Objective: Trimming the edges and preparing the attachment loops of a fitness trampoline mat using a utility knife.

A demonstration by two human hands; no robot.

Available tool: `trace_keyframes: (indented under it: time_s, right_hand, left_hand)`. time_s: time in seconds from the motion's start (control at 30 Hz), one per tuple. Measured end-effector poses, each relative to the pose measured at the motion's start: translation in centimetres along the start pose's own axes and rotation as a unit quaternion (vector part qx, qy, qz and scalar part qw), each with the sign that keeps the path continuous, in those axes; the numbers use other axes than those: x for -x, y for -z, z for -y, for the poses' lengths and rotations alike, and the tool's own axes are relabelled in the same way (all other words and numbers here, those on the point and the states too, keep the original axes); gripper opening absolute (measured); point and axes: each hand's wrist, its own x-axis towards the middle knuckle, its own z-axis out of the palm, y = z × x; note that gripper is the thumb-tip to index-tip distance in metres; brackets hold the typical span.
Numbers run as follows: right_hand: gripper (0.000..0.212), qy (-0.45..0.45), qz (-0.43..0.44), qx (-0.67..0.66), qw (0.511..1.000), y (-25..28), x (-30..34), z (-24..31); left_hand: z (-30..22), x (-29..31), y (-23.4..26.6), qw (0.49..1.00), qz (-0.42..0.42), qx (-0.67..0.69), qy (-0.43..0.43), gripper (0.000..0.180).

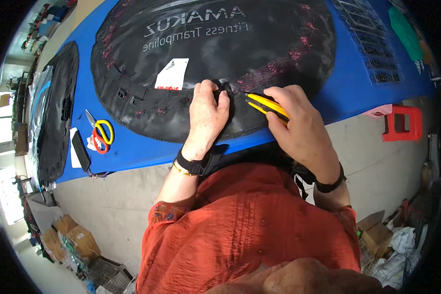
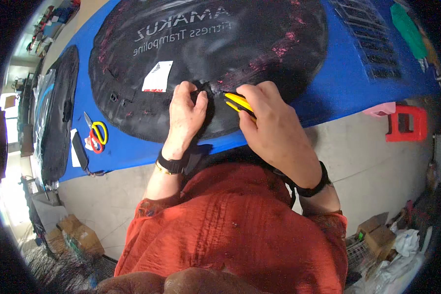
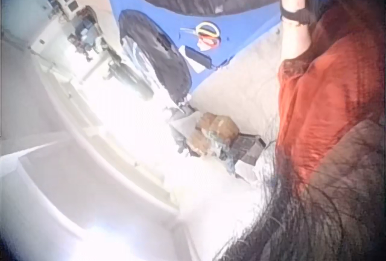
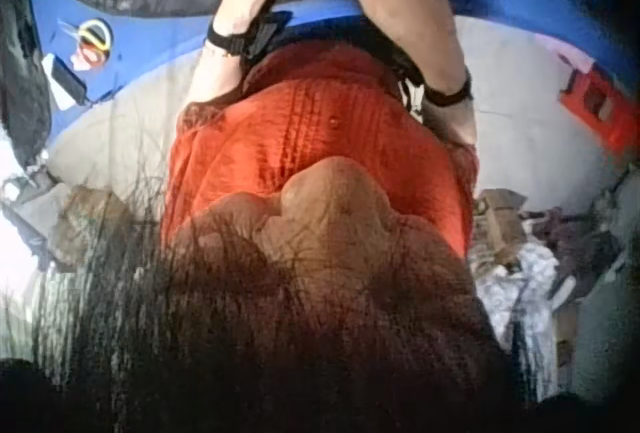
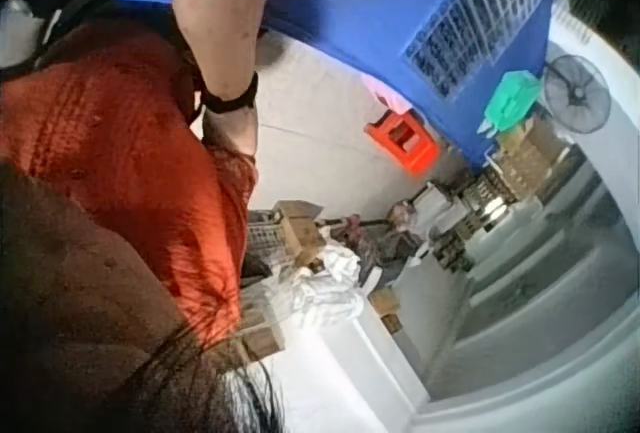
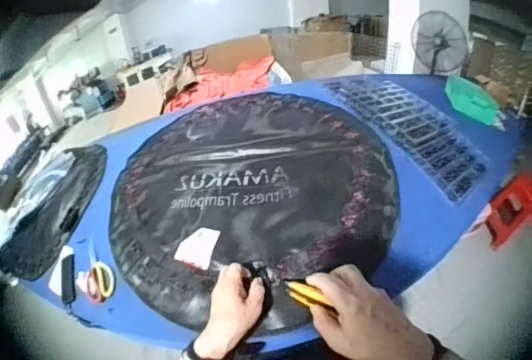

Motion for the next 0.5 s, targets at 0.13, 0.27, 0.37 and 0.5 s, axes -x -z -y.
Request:
trace_keyframes:
  time_s: [0.13, 0.27, 0.37, 0.5]
  right_hand:
    - [0.033, 0.023, -0.070, -0.030, 0.997, -0.4, -0.6, -0.1]
    - [0.024, 0.031, -0.119, -0.110, 0.986, -1.3, -1.4, -0.4]
    - [0.023, 0.053, -0.146, -0.150, 0.976, -1.9, -2.1, -0.8]
    - [0.024, 0.076, -0.131, -0.185, 0.971, -3.0, -2.6, -1.7]
  left_hand:
    - [-0.3, 0.0, 0.2, 1.000, 0.010, 0.006, 0.016, 0.020]
    - [0.3, 0.1, 0.0, 1.000, 0.003, 0.007, 0.006, 0.021]
    - [0.3, 0.1, 0.0, 1.000, 0.004, 0.011, -0.002, 0.021]
    - [0.4, 0.3, 0.1, 1.000, -0.002, 0.015, -0.005, 0.023]
